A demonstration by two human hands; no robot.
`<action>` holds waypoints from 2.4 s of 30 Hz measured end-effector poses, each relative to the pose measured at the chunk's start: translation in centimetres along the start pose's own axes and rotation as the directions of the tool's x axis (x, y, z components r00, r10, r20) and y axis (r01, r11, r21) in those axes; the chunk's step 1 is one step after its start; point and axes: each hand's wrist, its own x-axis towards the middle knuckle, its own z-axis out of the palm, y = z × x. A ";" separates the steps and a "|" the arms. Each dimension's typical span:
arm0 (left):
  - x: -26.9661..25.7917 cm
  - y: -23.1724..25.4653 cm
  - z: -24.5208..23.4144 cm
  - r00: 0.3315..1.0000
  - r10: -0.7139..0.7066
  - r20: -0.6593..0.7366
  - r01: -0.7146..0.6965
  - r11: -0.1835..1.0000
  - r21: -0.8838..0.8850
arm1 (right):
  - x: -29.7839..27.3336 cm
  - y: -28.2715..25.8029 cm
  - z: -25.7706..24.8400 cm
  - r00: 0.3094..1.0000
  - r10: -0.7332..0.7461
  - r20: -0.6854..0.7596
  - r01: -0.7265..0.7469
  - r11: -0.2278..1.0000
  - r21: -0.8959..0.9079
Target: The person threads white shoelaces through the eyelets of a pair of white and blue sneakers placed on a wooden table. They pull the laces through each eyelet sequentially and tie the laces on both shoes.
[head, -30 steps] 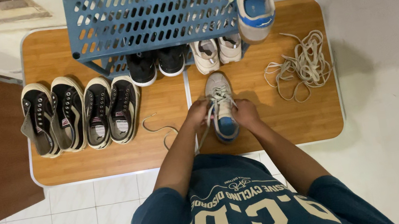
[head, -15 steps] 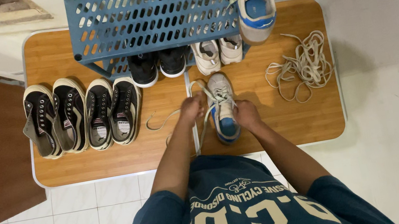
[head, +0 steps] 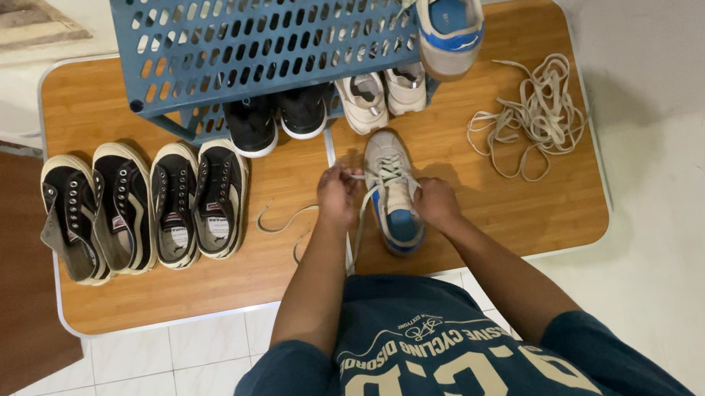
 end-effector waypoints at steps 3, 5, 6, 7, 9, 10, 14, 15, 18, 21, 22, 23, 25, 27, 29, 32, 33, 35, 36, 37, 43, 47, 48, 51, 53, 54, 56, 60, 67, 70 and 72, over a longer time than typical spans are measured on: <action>-1.3 2.6 0.4 0.970 0.233 0.068 -0.228 0.971 -0.072 | -0.5 -1.2 -1.6 0.999 -0.036 -0.024 0.036 0.999 0.014; -2.5 4.2 1.4 0.956 0.282 0.085 -0.283 0.959 -0.001 | -0.9 -2.7 -2.9 0.987 -0.085 -0.137 0.093 0.994 0.053; -3.3 5.0 1.7 0.947 0.306 0.094 -0.310 0.950 0.034 | -1.4 -3.6 -3.3 0.965 -0.115 -0.237 0.135 0.988 0.070; -4.2 5.4 2.3 0.920 0.352 0.170 -0.379 0.910 0.166 | -1.5 -4.4 -3.8 0.931 -0.141 -0.337 0.179 0.980 0.083; -6.0 5.1 3.8 0.853 0.402 0.332 -0.513 0.760 0.399 | -0.4 -6.3 -4.3 0.898 -0.258 -0.356 0.339 0.922 0.188; -6.9 4.6 4.5 0.838 0.381 0.391 -0.532 0.729 0.430 | 0.2 -6.9 -4.4 0.875 -0.313 -0.370 0.414 0.878 0.238; -9.5 2.8 5.7 0.803 0.309 0.510 -0.588 0.546 0.596 | 3.0 -8.7 -3.8 0.922 0.009 0.388 -0.351 0.446 0.823; -9.8 2.7 5.8 0.807 0.297 0.510 -0.588 0.484 0.648 | 3.4 -8.8 -3.7 0.931 -0.063 0.359 -0.300 0.426 0.854; -10.1 2.8 5.5 0.821 0.320 0.472 -0.568 0.529 0.630 | 3.9 -9.1 -3.9 0.948 -0.188 0.258 -0.164 0.406 0.899; -9.6 3.3 5.0 0.777 0.319 0.543 -0.617 0.556 0.556 | 3.7 -9.6 -5.3 0.954 -0.184 0.236 -0.151 0.386 0.910; -9.5 3.4 4.6 0.808 0.306 0.504 -0.586 0.509 0.631 | 3.6 -9.9 -6.0 0.956 -0.169 0.240 -0.163 0.376 0.912; -9.2 3.6 4.1 0.833 0.298 0.466 -0.553 0.456 0.697 | 3.5 -10.2 -6.9 0.964 -0.177 0.198 -0.118 0.382 0.917; -8.5 3.6 2.7 0.872 0.296 0.390 -0.483 0.395 0.781 | 3.1 -10.7 -8.5 0.975 -0.189 0.118 -0.034 0.393 0.919; -7.6 3.2 1.0 0.899 0.303 0.317 -0.420 0.383 0.823 | 3.0 -10.9 -10.1 0.980 -0.143 0.141 -0.079 0.370 0.925; -7.0 2.7 -1.1 0.906 0.374 0.196 -0.332 0.343 0.879 | 3.2 -11.2 -11.5 0.982 -0.122 0.142 -0.099 0.309 0.946; -5.9 3.0 -3.4 0.940 0.338 -0.040 -0.082 0.338 0.937 | 3.2 -11.4 -12.9 0.985 -0.129 0.114 -0.087 0.203 0.975; -5.7 3.0 -3.6 0.945 0.301 -0.129 0.020 0.339 0.941 | 3.3 -11.5 -13.1 0.985 -0.136 0.104 -0.076 0.198 0.977; -5.6 3.2 -3.2 0.867 0.496 -0.049 -0.028 0.146 0.989 | 3.2 -11.3 -13.4 0.984 -0.137 0.115 -0.071 0.290 0.954; -5.8 3.5 -2.6 0.814 0.580 0.007 -0.039 0.043 0.998 | 3.2 -11.2 -13.3 0.982 -0.129 0.136 -0.076 0.384 0.920; -6.0 3.6 -1.6 0.783 0.611 0.118 -0.243 0.125 0.962 | 3.2 -11.1 -13.1 0.980 -0.122 0.157 -0.082 0.474 0.877; -6.9 5.6 6.9 0.923 0.150 0.354 -0.369 0.608 0.703 | 3.5 -10.3 -8.8 0.920 -0.306 0.244 0.018 0.656 0.755; -8.6 6.4 9.0 0.931 0.101 0.351 -0.298 0.766 0.570 | 3.6 -8.9 -5.9 0.904 -0.360 0.230 0.095 0.694 0.714; -9.1 6.4 9.1 0.936 0.107 0.337 -0.282 0.800 0.530 | 3.5 -8.7 -5.4 0.908 -0.313 0.279 0.053 0.746 0.663; -9.7 6.7 9.7 0.935 0.183 0.305 -0.300 0.865 0.402 | 3.0 -8.5 -4.8 0.899 -0.313 0.306 0.055 0.775 0.630; -10.2 7.0 10.0 0.905 0.283 0.319 -0.396 0.834 0.385 | 2.7 -8.9 -5.1 0.894 -0.327 0.307 0.066 0.773 0.632; -10.6 7.1 10.0 0.873 0.344 0.346 -0.470 0.783 0.408 | 2.5 -9.2 -5.5 0.895 -0.315 0.317 0.054 0.781 0.622; -11.3 7.6 10.2 0.821 0.430 0.376 -0.569 0.680 0.463 | 2.4 -9.8 -6.8 0.915 -0.297 0.272 0.077 0.793 0.604; -13.0 9.0 10.2 0.698 0.504 0.508 -0.676 0.229 0.701 | 2.4 -10.7 -9.1 0.986 -0.121 0.110 0.016 0.742 0.670; -14.4 10.3 10.5 0.549 0.308 0.777 -0.690 -0.357 0.629 | 3.8 -9.7 -8.3 0.986 -0.167 0.022 0.101 0.691 0.716; -13.7 9.7 10.6 0.362 0.437 0.823 -0.896 -0.080 0.437 | 3.5 -8.5 -7.5 0.977 -0.197 -0.082 0.200 0.716 0.669; -12.7 9.1 10.6 0.675 0.255 0.692 -0.737 0.191 0.648 | 3.3 -7.7 -7.3 0.982 -0.184 -0.049 0.175 0.776 0.606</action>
